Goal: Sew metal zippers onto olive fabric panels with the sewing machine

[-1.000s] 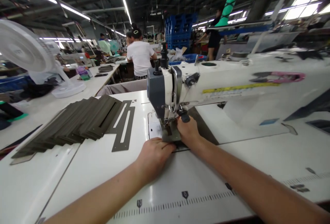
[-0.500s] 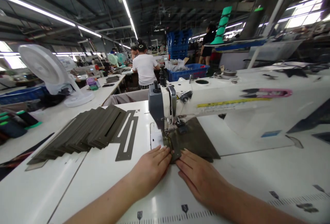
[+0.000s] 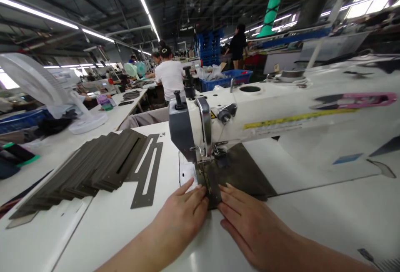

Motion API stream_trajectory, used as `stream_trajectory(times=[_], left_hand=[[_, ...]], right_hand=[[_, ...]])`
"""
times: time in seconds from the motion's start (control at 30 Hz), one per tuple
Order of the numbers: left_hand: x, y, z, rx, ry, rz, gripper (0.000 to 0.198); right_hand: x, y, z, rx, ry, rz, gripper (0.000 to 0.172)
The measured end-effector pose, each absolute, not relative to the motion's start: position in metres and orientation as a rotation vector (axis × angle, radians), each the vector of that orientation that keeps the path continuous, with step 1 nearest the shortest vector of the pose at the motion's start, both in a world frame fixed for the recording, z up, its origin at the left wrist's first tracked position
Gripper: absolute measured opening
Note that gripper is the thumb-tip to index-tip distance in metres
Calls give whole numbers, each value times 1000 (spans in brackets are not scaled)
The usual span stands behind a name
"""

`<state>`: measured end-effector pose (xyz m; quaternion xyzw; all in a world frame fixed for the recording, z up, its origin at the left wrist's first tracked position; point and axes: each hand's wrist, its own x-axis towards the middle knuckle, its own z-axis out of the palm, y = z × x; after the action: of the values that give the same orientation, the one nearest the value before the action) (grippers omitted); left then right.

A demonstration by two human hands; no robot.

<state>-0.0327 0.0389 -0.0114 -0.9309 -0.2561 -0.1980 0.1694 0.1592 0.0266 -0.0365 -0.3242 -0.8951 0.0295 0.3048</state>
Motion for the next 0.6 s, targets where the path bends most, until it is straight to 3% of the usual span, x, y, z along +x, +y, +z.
stream_trajectory(times=[0.43, 0.6], left_hand=[[-31, 67, -12, -2693, -796, -579, 34], [-33, 74, -19, -2661, -872, -553, 25]], right_hand=[[155, 57, -35, -840, -2415, 112, 32], [155, 64, -30, -836, -2372, 74, 27]])
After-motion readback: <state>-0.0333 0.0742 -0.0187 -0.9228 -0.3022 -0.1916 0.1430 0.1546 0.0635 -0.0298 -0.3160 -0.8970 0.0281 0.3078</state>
